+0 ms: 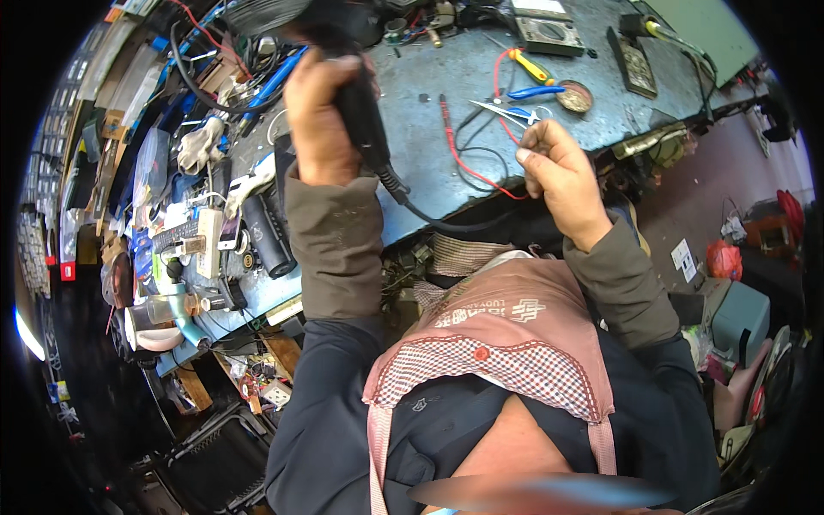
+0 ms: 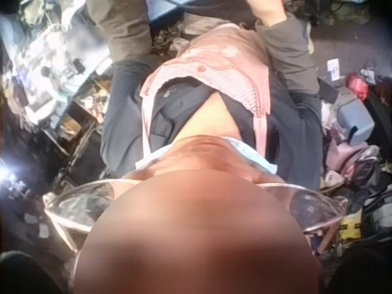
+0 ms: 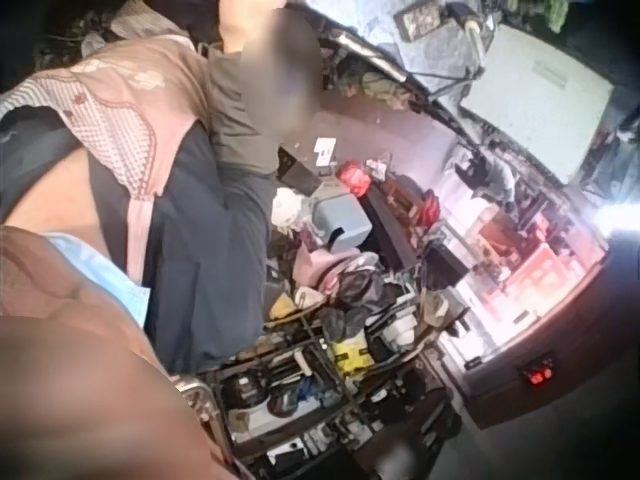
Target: The person repairs a black hair dryer by soldering internal wires, reassembling the casing, and testing the device. They use a soldering iron, pliers, and a screwdriver to connect wires and secure the housing.
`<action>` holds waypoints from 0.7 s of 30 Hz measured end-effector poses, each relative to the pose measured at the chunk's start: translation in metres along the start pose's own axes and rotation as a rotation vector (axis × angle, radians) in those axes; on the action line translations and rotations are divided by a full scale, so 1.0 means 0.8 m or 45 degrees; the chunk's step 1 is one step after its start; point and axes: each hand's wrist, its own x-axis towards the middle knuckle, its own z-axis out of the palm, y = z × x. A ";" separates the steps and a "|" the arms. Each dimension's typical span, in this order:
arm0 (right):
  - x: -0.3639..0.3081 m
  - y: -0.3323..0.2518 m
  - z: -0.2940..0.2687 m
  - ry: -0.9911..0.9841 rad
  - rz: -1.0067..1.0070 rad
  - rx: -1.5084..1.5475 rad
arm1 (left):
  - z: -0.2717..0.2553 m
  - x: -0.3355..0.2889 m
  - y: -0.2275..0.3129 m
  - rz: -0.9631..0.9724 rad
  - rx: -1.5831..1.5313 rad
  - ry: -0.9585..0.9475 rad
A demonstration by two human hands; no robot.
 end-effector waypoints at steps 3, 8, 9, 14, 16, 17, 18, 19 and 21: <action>0.040 -0.029 0.036 -0.059 -0.088 -0.326 | -0.046 0.020 0.027 0.001 -0.584 -0.376; 0.143 -0.021 0.096 -0.295 -0.299 -0.940 | -0.110 0.018 0.021 0.075 -0.850 -0.531; 0.167 -0.009 0.113 -0.318 -0.398 -1.009 | -0.118 0.020 0.019 0.103 -0.883 -0.508; 0.267 0.050 0.197 -0.420 -0.514 -1.192 | -0.142 0.028 0.016 0.227 -0.926 -0.480; 0.281 0.067 0.218 -0.434 -0.423 -1.194 | -0.145 0.031 0.015 0.238 -0.908 -0.497; 0.287 0.073 0.223 -0.437 -0.377 -1.197 | -0.143 0.030 0.016 0.234 -0.895 -0.490; 0.289 0.073 0.230 -0.432 -0.364 -1.238 | -0.142 0.027 0.018 0.236 -0.877 -0.475; 0.288 0.072 0.236 -0.424 -0.351 -1.280 | -0.138 0.025 0.020 0.233 -0.864 -0.476; 0.284 0.071 0.244 -0.403 -0.355 -1.365 | -0.128 0.022 0.017 0.239 -0.852 -0.422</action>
